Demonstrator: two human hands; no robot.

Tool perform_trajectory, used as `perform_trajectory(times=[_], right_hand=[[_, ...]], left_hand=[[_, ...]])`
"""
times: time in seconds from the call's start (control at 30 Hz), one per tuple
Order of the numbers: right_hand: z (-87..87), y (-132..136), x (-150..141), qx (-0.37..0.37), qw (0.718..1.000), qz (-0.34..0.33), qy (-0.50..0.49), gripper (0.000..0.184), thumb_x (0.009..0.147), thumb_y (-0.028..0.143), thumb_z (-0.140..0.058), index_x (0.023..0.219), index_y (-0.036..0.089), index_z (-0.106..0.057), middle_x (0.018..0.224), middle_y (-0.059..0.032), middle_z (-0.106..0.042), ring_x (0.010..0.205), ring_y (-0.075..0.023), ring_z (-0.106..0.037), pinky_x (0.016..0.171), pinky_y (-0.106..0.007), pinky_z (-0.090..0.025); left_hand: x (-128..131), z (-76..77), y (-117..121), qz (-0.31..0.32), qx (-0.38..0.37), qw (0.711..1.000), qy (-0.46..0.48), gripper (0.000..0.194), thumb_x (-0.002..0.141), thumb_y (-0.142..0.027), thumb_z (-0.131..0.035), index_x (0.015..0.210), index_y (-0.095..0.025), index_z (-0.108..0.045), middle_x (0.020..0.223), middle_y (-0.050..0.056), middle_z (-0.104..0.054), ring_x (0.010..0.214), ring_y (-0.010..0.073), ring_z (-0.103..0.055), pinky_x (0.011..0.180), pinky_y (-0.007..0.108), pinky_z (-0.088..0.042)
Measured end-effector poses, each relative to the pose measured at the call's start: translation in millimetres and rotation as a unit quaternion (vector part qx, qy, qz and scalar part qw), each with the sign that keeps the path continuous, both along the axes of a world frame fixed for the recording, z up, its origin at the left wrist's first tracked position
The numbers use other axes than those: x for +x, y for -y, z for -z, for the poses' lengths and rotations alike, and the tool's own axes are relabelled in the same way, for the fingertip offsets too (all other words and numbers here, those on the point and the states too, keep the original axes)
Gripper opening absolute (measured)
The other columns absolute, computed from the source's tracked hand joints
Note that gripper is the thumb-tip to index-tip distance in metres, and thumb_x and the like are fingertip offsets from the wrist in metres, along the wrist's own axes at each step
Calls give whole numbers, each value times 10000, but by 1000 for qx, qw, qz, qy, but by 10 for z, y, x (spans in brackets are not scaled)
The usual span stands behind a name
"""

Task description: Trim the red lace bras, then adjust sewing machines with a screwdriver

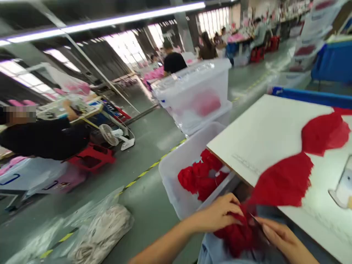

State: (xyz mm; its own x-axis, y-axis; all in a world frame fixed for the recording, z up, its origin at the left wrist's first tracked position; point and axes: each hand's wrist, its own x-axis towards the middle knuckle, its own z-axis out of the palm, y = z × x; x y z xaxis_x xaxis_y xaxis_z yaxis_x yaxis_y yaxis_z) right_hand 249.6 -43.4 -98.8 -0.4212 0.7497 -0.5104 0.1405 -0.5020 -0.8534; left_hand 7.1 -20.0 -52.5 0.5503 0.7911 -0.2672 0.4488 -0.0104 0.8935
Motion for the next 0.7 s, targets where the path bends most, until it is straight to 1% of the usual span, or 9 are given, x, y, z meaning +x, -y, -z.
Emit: perform_trajectory(times=[0.03,0.07,0.13,0.23,0.33,0.4,0.47,0.57,0.7], right_hand=[[5,-8,-72,-19,1000,-5,-19,622,702,746,-669,1002,213,-788,950,-107,-749,946,-338,-668,863,-456,-548],[11,-16,-126,-34,998,-16,-41,610,710,725,-679,1021,211,-784,890,-95,-747,926,-323,-664,863,-454,-543],[25,-27,-181,-56,996,-10,-63,601,701,712,-698,1029,215,-781,807,-66,-732,880,-292,-653,863,-446,-533],[27,-23,-191,-92,994,4,-59,602,699,699,-716,1067,225,-769,840,-55,-730,839,-259,-637,874,-441,-514],[11,-15,-184,-106,990,7,-93,553,725,667,-721,1075,241,-767,892,-56,-736,876,-248,-633,917,-422,-490],[10,-16,-180,-105,988,8,-114,518,743,649,-718,1074,253,-767,861,-47,-734,887,-243,-633,932,-410,-483],[19,-22,-174,-107,988,15,-106,527,736,657,-718,1076,257,-766,825,-40,-731,868,-244,-636,925,-417,-488],[30,-42,-173,-116,989,33,-88,535,706,668,-736,1053,262,-773,905,-52,-745,918,-256,-640,951,-424,-476],[22,-94,-237,-115,986,35,-116,506,698,659,-753,1013,264,-783,967,-67,-751,1021,-273,-635,1023,-434,-433]], left_hand=[[-32,8,53,-5,-3,1000,2,123,886,-217,-615,876,-192,-735,1022,47,-610,955,156,-592,892,262,-455],[-49,23,98,-11,-3,1000,7,155,905,-212,-577,876,-188,-727,981,46,-626,925,153,-598,873,262,-455],[-52,55,163,-32,-7,999,23,195,926,-200,-521,882,-181,-709,898,38,-645,858,143,-602,814,248,-455],[-26,85,221,-61,-22,997,36,194,924,-182,-499,883,-181,-688,887,33,-661,833,136,-603,777,235,-452],[-6,85,252,-73,-18,997,31,186,910,-165,-496,868,-190,-676,861,25,-661,808,133,-593,760,233,-448],[-4,76,260,-86,-14,996,22,177,900,-159,-500,850,-192,-667,828,18,-646,777,130,-576,735,231,-440],[-9,66,263,-100,-16,995,14,172,891,-146,-502,837,-190,-660,803,11,-628,750,126,-558,712,231,-430],[-14,62,273,-93,-14,995,12,185,885,-120,-493,846,-193,-657,825,8,-640,769,125,-561,734,235,-431],[-2,76,293,-69,-21,997,8,208,888,-101,-483,886,-202,-665,885,6,-668,810,125,-574,789,244,-434]])
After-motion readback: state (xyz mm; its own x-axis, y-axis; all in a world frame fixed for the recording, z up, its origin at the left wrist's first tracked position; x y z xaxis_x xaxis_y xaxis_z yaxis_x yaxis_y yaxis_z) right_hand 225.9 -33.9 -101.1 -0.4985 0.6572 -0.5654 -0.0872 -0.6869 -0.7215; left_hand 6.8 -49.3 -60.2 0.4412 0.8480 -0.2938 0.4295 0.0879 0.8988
